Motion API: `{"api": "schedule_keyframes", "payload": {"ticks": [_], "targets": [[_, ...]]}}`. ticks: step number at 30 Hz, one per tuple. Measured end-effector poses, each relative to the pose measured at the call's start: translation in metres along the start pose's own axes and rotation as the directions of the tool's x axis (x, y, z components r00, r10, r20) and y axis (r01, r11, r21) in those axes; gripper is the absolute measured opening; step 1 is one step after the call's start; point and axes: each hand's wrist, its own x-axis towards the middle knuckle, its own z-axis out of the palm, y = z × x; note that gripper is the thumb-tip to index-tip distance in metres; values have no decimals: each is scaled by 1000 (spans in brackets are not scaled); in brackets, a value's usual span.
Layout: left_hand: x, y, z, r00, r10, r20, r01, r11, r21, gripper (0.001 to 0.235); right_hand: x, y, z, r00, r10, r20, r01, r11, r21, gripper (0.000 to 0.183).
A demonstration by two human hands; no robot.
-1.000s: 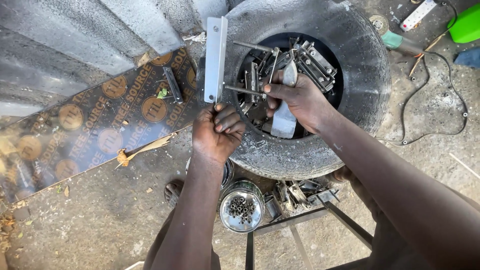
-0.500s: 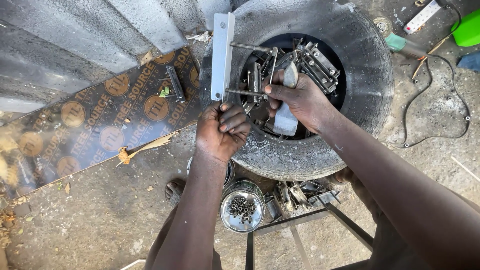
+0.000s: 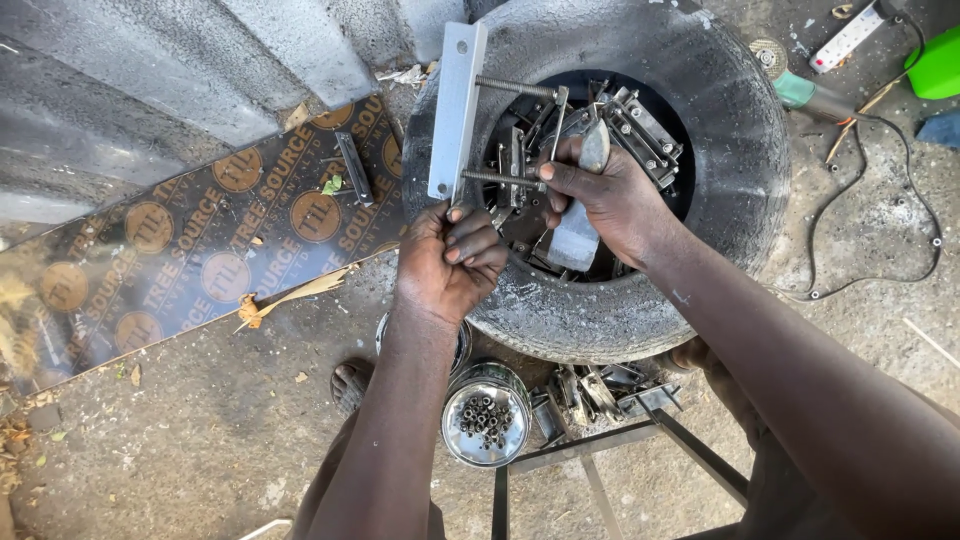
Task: Painting small metal brackets using a brush over a tire filled with parts.
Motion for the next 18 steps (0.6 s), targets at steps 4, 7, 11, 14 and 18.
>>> {"api": "schedule_keyframes", "payload": {"ticks": [4, 7, 11, 14, 18], "targets": [[3, -1, -3, 1000, 21, 0, -21, 1000, 6, 18, -1, 4, 4, 999, 5, -33, -4, 1000, 14, 9], [2, -2, 1, 999, 29, 32, -29, 999, -18, 16, -1, 6, 4, 999, -5, -42, 7, 998, 55, 10], [4, -1, -3, 998, 52, 33, -52, 999, -2, 18, -1, 9, 6, 998, -1, -65, 8, 995, 104, 10], [5, -1, -4, 996, 74, 44, -73, 997, -6, 19, 0, 17, 4, 997, 8, -75, 3, 990, 142, 9], [4, -2, 1, 994, 101, 42, -101, 995, 5, 22, -2, 10, 10, 994, 20, -106, 6, 971, 239, 7]]}}
